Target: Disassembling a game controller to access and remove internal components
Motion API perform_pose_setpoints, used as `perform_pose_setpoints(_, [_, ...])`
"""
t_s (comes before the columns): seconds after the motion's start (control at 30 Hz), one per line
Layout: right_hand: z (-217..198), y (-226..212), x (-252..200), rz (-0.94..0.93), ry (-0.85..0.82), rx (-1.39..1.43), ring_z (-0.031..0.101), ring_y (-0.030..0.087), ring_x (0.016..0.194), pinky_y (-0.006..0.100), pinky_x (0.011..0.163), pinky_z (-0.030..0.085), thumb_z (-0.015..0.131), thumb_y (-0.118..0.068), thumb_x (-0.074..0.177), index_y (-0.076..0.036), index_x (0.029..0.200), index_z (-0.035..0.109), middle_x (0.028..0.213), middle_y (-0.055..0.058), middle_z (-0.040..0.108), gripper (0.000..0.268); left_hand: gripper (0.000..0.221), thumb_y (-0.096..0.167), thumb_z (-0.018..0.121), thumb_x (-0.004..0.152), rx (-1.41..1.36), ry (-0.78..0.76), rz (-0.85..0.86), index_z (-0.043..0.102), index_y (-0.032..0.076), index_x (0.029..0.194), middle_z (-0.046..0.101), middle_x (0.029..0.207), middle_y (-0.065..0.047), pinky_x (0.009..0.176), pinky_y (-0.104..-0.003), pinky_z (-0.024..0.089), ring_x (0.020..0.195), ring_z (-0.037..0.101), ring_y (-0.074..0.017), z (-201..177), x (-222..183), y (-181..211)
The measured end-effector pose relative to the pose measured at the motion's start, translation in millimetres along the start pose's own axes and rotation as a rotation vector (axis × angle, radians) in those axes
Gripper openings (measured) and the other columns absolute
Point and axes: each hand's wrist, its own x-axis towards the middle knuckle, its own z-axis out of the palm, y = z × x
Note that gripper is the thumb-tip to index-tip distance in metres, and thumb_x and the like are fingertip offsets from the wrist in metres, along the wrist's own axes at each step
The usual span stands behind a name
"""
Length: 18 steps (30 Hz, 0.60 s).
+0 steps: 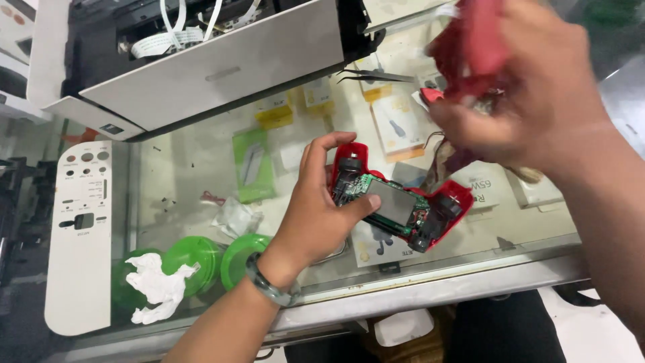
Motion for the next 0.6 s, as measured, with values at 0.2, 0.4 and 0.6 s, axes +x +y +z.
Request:
perform_pose_setpoints(0.2, [50.4,27.0,8.0,0.089,-0.250,-0.179,0.054,0.037,0.096,0.047,0.083,0.036,0.088,-0.058,0.079,-0.011,0.106,0.076,0.088,0.009,0.056,0.055,0.070,0.031,0.073,0.085,-0.013,-0.087,-0.095,0.044,0.010,0.145,0.061,0.127,-0.005,0.108,-0.028,0.046,0.117,0.060,-0.0132,-6.9,4.1,10.5])
perform_pose_setpoints(0.4, [76.8,32.6,-2.6,0.027,-0.333,-0.387,0.055,0.031,0.094,0.046,0.082,0.036,0.083,-0.079,0.071,-0.017,0.090,0.072,0.088,0.001,0.057,0.066,0.040,0.018,0.047,0.105,-0.437,-0.010,-0.228,0.060,0.008,0.141,0.071,0.118,-0.010,0.090,-0.027,0.054,0.104,0.067,-0.0158,-10.0,10.2,1.8])
perform_pose_setpoints(0.6, [24.8,-2.5,13.2,0.227,-0.249,0.066,0.065,0.040,0.091,0.050,0.081,0.047,0.043,-0.010,0.104,0.000,0.118,0.067,0.099,0.021,0.071,0.030,0.038,0.019,0.055,0.102,-0.545,0.122,-0.324,0.068,-0.003,0.129,0.075,0.112,-0.012,0.089,-0.030,0.057,0.098,0.069,-0.0186,-6.2,14.8,-15.1])
